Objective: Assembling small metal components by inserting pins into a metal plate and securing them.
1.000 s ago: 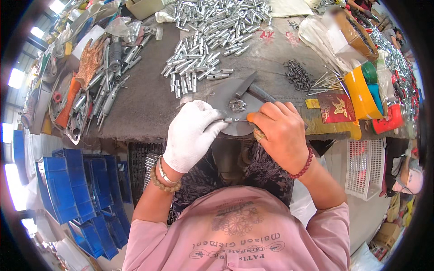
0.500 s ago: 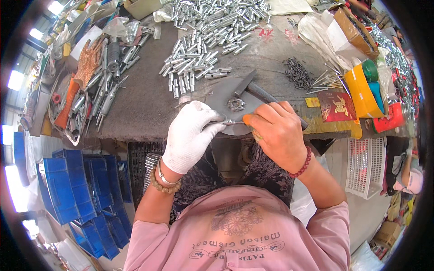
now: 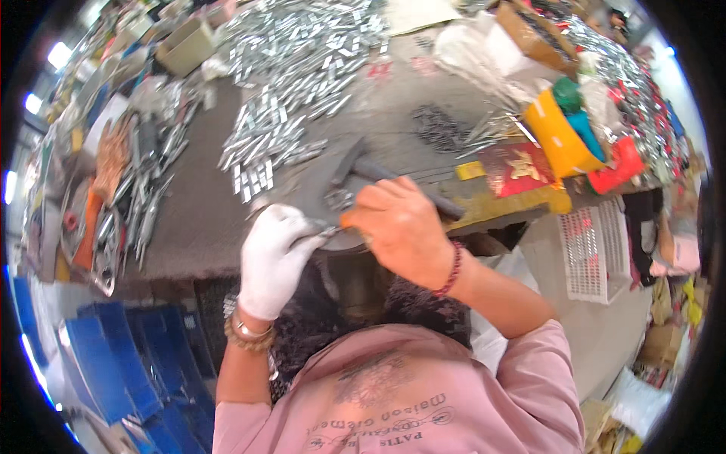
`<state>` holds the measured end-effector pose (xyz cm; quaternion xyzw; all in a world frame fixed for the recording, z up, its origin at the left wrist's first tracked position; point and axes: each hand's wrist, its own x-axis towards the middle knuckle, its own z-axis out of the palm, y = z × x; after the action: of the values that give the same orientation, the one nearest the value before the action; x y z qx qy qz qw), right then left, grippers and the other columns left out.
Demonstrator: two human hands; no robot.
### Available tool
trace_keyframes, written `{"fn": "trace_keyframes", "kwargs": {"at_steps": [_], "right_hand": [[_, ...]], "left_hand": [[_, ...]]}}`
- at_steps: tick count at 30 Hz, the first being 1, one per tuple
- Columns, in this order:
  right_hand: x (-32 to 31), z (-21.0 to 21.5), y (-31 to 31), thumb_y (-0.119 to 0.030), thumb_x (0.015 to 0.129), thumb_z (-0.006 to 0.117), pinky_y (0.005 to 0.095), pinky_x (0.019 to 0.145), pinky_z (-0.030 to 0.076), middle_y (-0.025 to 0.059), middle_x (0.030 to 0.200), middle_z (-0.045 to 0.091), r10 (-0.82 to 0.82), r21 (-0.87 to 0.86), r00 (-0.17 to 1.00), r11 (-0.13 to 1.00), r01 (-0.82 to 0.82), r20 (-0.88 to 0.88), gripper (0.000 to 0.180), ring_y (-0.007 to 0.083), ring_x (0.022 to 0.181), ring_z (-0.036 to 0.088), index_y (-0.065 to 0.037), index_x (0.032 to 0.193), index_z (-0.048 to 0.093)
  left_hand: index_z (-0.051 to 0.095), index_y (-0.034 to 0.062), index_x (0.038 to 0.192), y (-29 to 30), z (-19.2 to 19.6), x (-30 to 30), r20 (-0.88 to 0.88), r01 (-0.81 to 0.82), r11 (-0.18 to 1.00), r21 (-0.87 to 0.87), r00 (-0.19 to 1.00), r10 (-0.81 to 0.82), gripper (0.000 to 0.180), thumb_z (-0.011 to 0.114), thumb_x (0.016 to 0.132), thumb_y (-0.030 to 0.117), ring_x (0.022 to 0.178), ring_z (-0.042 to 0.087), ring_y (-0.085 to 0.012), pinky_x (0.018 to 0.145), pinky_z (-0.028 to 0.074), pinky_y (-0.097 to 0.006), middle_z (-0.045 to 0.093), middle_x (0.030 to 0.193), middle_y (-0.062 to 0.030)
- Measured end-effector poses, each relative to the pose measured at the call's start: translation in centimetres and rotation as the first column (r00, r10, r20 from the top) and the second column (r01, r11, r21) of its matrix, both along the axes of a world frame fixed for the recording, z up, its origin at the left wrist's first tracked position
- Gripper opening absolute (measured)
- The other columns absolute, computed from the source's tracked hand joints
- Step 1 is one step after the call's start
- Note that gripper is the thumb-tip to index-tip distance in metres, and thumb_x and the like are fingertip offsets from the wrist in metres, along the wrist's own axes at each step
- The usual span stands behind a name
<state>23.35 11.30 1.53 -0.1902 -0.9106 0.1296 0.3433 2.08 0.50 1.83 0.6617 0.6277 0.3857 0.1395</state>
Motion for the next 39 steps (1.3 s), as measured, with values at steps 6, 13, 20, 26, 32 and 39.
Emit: {"fn": "trace_keyframes", "kwargs": {"at_steps": [6, 13, 20, 26, 32, 39], "right_hand": [[2.3, 1.1, 0.1, -0.004, 0.075, 0.082, 0.0437, 0.085, 0.056, 0.0079, 0.097, 0.07, -0.19, -0.086, 0.98, 0.979, 0.185, -0.052, 0.028, 0.0307, 0.094, 0.07, -0.011, 0.102, 0.079], [9.7, 1.0, 7.4, -0.001, 0.079, 0.079, 0.043, 0.082, 0.06, 0.0096, 0.097, 0.07, -0.502, -0.076, 0.863, 0.86, 0.505, 0.053, 0.023, 0.0323, 0.096, 0.073, -0.012, 0.099, 0.078], [7.6, -0.8, 9.4, -0.011, 0.085, 0.069, 0.0456, 0.087, 0.06, 0.0102, 0.094, 0.067, -0.43, 0.168, 0.872, 0.901, 0.399, 0.234, 0.009, 0.0331, 0.098, 0.071, -0.011, 0.092, 0.074], [7.4, -2.0, 9.8, -0.015, 0.084, 0.072, 0.041, 0.084, 0.058, 0.0063, 0.1, 0.065, -0.459, 0.307, 0.863, 0.869, 0.387, 0.211, 0.008, 0.0272, 0.1, 0.069, -0.011, 0.091, 0.069], [7.8, -2.2, 10.4, -0.017, 0.079, 0.081, 0.0434, 0.085, 0.059, 0.0091, 0.101, 0.069, -0.396, 0.234, 0.905, 0.905, 0.357, 0.153, 0.017, 0.0307, 0.101, 0.071, -0.007, 0.092, 0.075], [8.0, -2.5, 10.5, -0.019, 0.08, 0.081, 0.0434, 0.083, 0.06, 0.0102, 0.101, 0.07, -0.402, 0.265, 0.894, 0.9, 0.346, 0.199, 0.017, 0.0305, 0.098, 0.072, -0.007, 0.091, 0.076]], "left_hand": [[0.08, 0.0057, 0.095, 0.0, 0.2, 0.0, -0.047, 0.028, 0.999, 0.026, 0.999, -0.027, 0.014, 0.086, 0.083, 0.004, 0.094, 0.067, -0.0288, 0.085, 0.054, -0.04, 0.068, 0.092, -0.0096], [0.081, 0.0056, 0.096, 0.3, 0.3, 0.7, -0.06, 0.012, 0.999, 0.047, 0.998, -0.009, 0.015, 0.087, 0.082, 0.003, 0.093, 0.067, -0.0288, 0.085, 0.054, -0.039, 0.068, 0.092, -0.0098], [0.078, 0.0003, 0.098, -0.3, -0.3, 0.4, -0.064, 0.022, 0.997, 0.069, 0.998, -0.018, 0.018, 0.084, 0.082, -0.004, 0.095, 0.061, -0.029, 0.088, 0.051, -0.039, 0.061, 0.092, -0.0103], [0.063, -0.0045, 0.095, -0.4, -2.1, -0.6, -0.073, 0.052, 0.994, 0.094, 0.996, -0.045, 0.019, 0.075, 0.083, -0.013, 0.097, 0.058, -0.028, 0.093, 0.048, -0.035, 0.056, 0.098, -0.0118], [0.062, -0.0049, 0.097, -0.4, -1.6, -0.1, 0.01, 0.02, 0.999, 0.036, 1.0, -0.02, 0.02, 0.073, 0.082, -0.014, 0.098, 0.057, -0.0288, 0.095, 0.047, -0.036, 0.055, 0.101, -0.0117], [0.063, -0.0046, 0.098, -0.1, -2.3, -0.1, -0.011, 0.043, 0.995, 0.086, 0.999, -0.042, 0.021, 0.073, 0.081, -0.013, 0.099, 0.058, -0.029, 0.096, 0.047, -0.037, 0.055, 0.101, -0.0117]]}}
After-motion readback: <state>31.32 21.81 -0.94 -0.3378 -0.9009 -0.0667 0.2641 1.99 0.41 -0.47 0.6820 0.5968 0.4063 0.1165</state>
